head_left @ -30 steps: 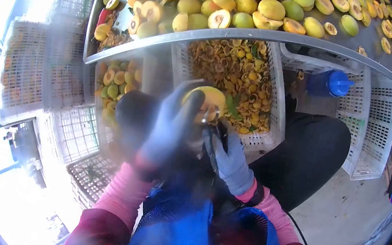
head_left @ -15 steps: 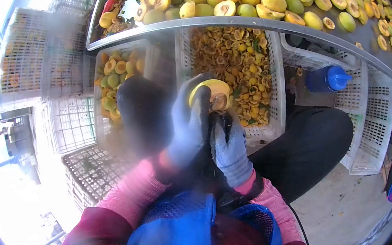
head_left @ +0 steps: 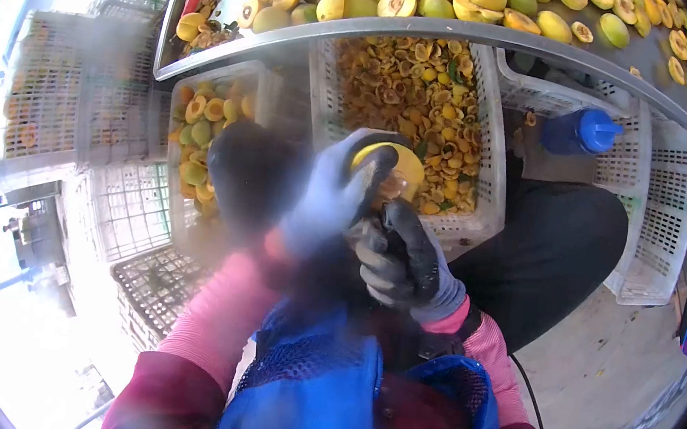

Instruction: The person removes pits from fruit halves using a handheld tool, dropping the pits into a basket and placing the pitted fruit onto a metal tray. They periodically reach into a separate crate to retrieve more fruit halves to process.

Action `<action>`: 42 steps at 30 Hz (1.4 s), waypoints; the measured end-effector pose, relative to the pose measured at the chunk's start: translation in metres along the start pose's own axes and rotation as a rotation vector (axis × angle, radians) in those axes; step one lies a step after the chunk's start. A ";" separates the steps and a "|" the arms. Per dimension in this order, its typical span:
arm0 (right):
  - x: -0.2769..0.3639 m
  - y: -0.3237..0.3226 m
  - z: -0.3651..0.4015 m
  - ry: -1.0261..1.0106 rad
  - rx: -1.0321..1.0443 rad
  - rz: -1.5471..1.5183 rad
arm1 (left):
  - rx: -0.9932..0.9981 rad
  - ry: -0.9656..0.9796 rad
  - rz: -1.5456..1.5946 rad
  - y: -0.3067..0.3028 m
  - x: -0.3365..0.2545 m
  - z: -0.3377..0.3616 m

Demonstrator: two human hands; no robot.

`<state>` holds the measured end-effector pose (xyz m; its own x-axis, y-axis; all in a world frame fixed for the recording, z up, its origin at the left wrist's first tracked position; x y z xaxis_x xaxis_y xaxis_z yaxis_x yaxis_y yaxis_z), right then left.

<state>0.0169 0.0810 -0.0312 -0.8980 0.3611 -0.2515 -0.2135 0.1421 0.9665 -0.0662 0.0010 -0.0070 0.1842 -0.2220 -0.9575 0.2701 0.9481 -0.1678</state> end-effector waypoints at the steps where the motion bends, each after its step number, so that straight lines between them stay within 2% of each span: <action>1: -0.005 -0.001 -0.001 0.021 0.064 -0.150 | 0.009 0.028 -0.016 0.001 0.000 0.000; 2: -0.006 -0.001 -0.003 0.037 0.197 -0.230 | 0.019 0.053 -0.031 0.002 -0.002 0.001; 4: -0.006 0.001 0.000 0.070 0.458 -0.387 | -0.030 -0.033 0.104 0.003 0.009 0.004; 7: -0.004 0.000 -0.001 0.067 0.422 -0.414 | -0.148 -0.094 0.173 0.004 0.031 0.004; 11: -0.014 -0.008 -0.003 0.143 0.387 -0.463 | -0.014 0.247 -0.533 -0.012 -0.001 0.006; 13: -0.018 -0.002 -0.008 0.170 0.363 -0.520 | 0.028 0.111 -0.341 -0.015 0.006 0.009; 14: -0.019 0.001 -0.011 0.167 0.415 -0.532 | 0.048 0.049 -0.247 -0.016 0.009 0.010; 15: -0.020 0.002 -0.013 0.164 0.466 -0.545 | -0.009 -0.013 0.029 -0.012 0.030 0.014; 16: -0.021 0.003 -0.014 0.159 0.515 -0.560 | -0.066 0.224 -0.117 -0.009 0.021 0.021; 18: -0.020 0.000 -0.015 0.135 0.515 -0.421 | -0.117 0.174 0.017 -0.010 0.045 0.024; 20: -0.014 0.003 -0.016 0.069 0.491 -0.328 | -0.240 0.150 0.074 -0.010 0.022 0.032; 22: -0.001 0.012 -0.015 -0.041 0.455 -0.281 | -0.312 -0.059 0.391 -0.021 0.074 0.037; 23: 0.003 0.005 -0.015 -0.060 0.446 -0.282 | -0.443 -0.118 0.498 -0.032 0.061 0.045; 25: 0.003 -0.019 -0.011 -0.087 0.319 -0.315 | -0.636 -0.060 0.276 -0.062 0.027 0.071; 26: 0.003 -0.030 -0.011 -0.096 0.257 -0.327 | -0.701 0.052 -0.212 -0.087 0.009 0.088; 27: 0.003 -0.028 -0.014 -0.040 0.334 -0.291 | -0.866 0.115 -0.716 -0.106 -0.007 0.110; 29: 0.003 -0.029 -0.016 -0.022 0.252 -0.260 | -0.982 0.039 -0.784 -0.175 0.010 0.137; 30: 0.001 -0.031 -0.016 -0.014 0.207 -0.253 | -0.898 -0.077 -0.186 -0.212 0.038 0.144; 32: 0.003 -0.038 -0.017 0.000 0.100 -0.213 | -0.581 -0.766 -1.134 -0.249 0.052 0.151; 33: 0.003 -0.044 -0.018 0.011 0.067 -0.209 | -0.567 -0.799 -1.175 -0.268 0.064 0.151; 35: 0.005 -0.054 -0.023 0.024 0.000 -0.157 | -0.697 -0.503 -1.036 -0.253 0.011 0.099; 37: 0.006 -0.064 -0.023 0.034 -0.083 -0.065 | -0.665 -0.328 -0.899 -0.225 -0.023 0.035; 38: 0.007 -0.064 -0.025 0.042 -0.085 -0.058 | -0.503 -0.398 -1.136 -0.218 -0.030 -0.004; 39: 0.010 -0.063 -0.026 0.045 -0.086 -0.051 | -0.473 -0.384 -1.140 -0.212 -0.034 -0.037; 40: 0.010 -0.061 -0.027 0.046 -0.089 -0.051 | -0.381 -0.363 -1.297 -0.212 -0.024 -0.069; 42: 0.020 -0.066 -0.020 -0.090 -0.429 0.089 | -0.229 -0.591 -1.452 -0.210 -0.012 -0.119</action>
<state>0.0054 0.0602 -0.0992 -0.8868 0.4365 -0.1516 -0.2947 -0.2815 0.9132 -0.2379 -0.1680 0.0115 0.2481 -0.9342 0.2563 0.4045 -0.1405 -0.9037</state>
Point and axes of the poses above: each hand's wrist, its own z-axis away from the middle knuckle, its own y-axis out of the palm, x = y × z, the point moved 7 cm from there along -z, towards the middle knuckle, and after that the axes turned 11 degrees about x, right-handed, at the moved point
